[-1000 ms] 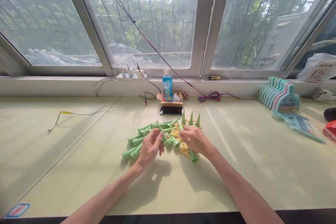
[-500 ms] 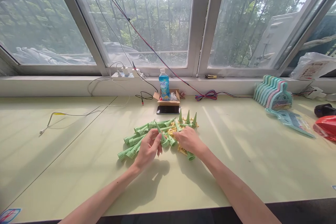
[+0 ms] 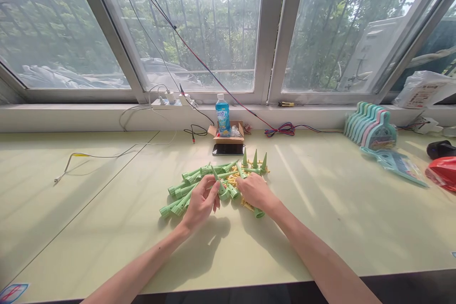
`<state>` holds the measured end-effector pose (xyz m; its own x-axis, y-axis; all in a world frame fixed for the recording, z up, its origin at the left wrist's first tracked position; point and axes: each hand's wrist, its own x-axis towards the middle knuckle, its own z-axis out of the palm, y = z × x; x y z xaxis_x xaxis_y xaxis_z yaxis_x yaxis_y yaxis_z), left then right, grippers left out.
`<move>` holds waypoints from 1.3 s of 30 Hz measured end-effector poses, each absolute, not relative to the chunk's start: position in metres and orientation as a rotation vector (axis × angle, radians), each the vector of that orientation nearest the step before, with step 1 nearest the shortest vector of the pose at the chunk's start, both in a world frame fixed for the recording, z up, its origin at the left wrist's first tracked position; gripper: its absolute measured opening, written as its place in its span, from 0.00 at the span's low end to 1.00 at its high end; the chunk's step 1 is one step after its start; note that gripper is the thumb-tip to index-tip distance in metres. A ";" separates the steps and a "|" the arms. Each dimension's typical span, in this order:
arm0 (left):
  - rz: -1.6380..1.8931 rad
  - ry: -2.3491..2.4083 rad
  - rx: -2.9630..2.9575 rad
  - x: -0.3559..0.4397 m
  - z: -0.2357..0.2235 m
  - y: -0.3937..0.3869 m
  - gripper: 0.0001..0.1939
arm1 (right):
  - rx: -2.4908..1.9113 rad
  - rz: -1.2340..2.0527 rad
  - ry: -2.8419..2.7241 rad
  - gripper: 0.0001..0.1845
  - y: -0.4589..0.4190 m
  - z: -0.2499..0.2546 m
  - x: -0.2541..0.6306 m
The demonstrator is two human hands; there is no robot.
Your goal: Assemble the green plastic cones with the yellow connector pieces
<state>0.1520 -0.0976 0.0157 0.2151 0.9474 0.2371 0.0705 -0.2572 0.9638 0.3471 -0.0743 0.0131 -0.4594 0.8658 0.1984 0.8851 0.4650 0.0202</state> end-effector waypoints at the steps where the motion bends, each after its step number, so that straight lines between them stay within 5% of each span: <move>1: 1.180 0.996 1.561 0.152 0.016 -0.098 0.15 | -1.538 -0.185 -2.549 0.08 -0.074 0.013 0.347; 39: 1.195 0.998 1.617 0.152 0.011 -0.096 0.13 | -1.539 -0.044 -2.490 0.08 -0.079 0.015 0.346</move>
